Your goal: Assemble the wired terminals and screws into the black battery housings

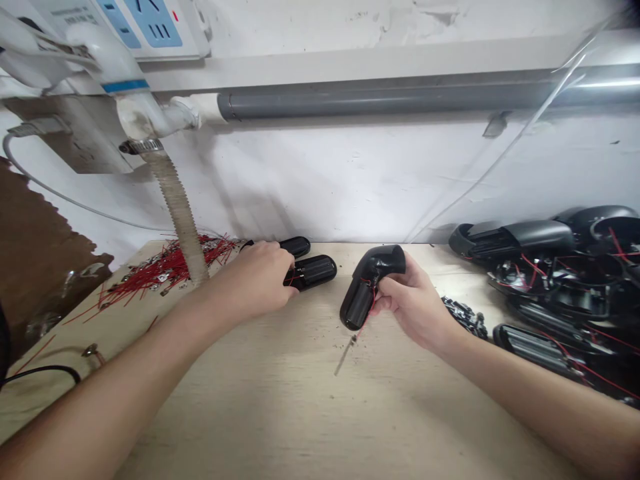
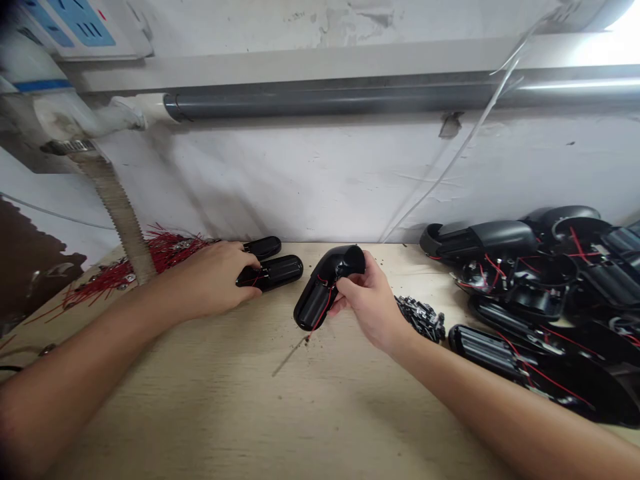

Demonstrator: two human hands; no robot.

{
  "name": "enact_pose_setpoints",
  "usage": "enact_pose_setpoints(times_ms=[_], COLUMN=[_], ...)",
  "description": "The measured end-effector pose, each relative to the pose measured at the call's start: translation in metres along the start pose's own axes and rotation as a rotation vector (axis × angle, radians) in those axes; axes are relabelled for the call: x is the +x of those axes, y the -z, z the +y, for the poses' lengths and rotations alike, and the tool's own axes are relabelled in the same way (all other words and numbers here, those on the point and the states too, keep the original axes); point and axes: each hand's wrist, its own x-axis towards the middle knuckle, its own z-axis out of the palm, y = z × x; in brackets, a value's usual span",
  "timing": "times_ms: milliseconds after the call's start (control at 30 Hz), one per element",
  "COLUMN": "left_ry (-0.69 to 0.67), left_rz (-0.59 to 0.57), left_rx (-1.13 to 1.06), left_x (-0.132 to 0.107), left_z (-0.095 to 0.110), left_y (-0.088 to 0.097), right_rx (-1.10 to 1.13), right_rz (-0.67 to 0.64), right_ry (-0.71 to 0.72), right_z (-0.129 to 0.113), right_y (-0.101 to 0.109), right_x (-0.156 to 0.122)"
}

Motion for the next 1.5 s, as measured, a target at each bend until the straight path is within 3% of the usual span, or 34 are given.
enact_pose_setpoints(times_ms=[300, 467, 600, 700, 833, 967, 1500], left_ry=[-0.021, 0.039, 0.156, 0.217, 0.224, 0.209, 0.189], left_rz=[-0.03, -0.033, 0.201, 0.343, 0.193, 0.095, 0.068], left_rx=[0.0, -0.078, -0.048, 0.016, 0.008, 0.014, -0.048], left_x=[0.0, -0.011, -0.009, 0.003, 0.018, 0.025, 0.026], left_z=[-0.007, -0.001, -0.001, -0.011, -0.033, -0.047, -0.048], left_y=[-0.001, 0.02, 0.033, 0.022, -0.002, -0.012, -0.008], right_rx=[-0.014, -0.01, -0.008, -0.008, -0.008, -0.011, -0.018], right_rz=[-0.051, -0.04, -0.039, -0.056, -0.06, -0.074, -0.072], right_ry=[-0.009, -0.011, 0.001, 0.006, 0.017, 0.013, 0.011], right_z=[-0.001, 0.001, 0.001, 0.001, 0.003, 0.003, 0.002], right_y=[0.0, 0.0, 0.001, 0.001, 0.002, 0.002, 0.003], right_x=[0.0, -0.001, -0.001, -0.001, 0.001, 0.001, 0.0])
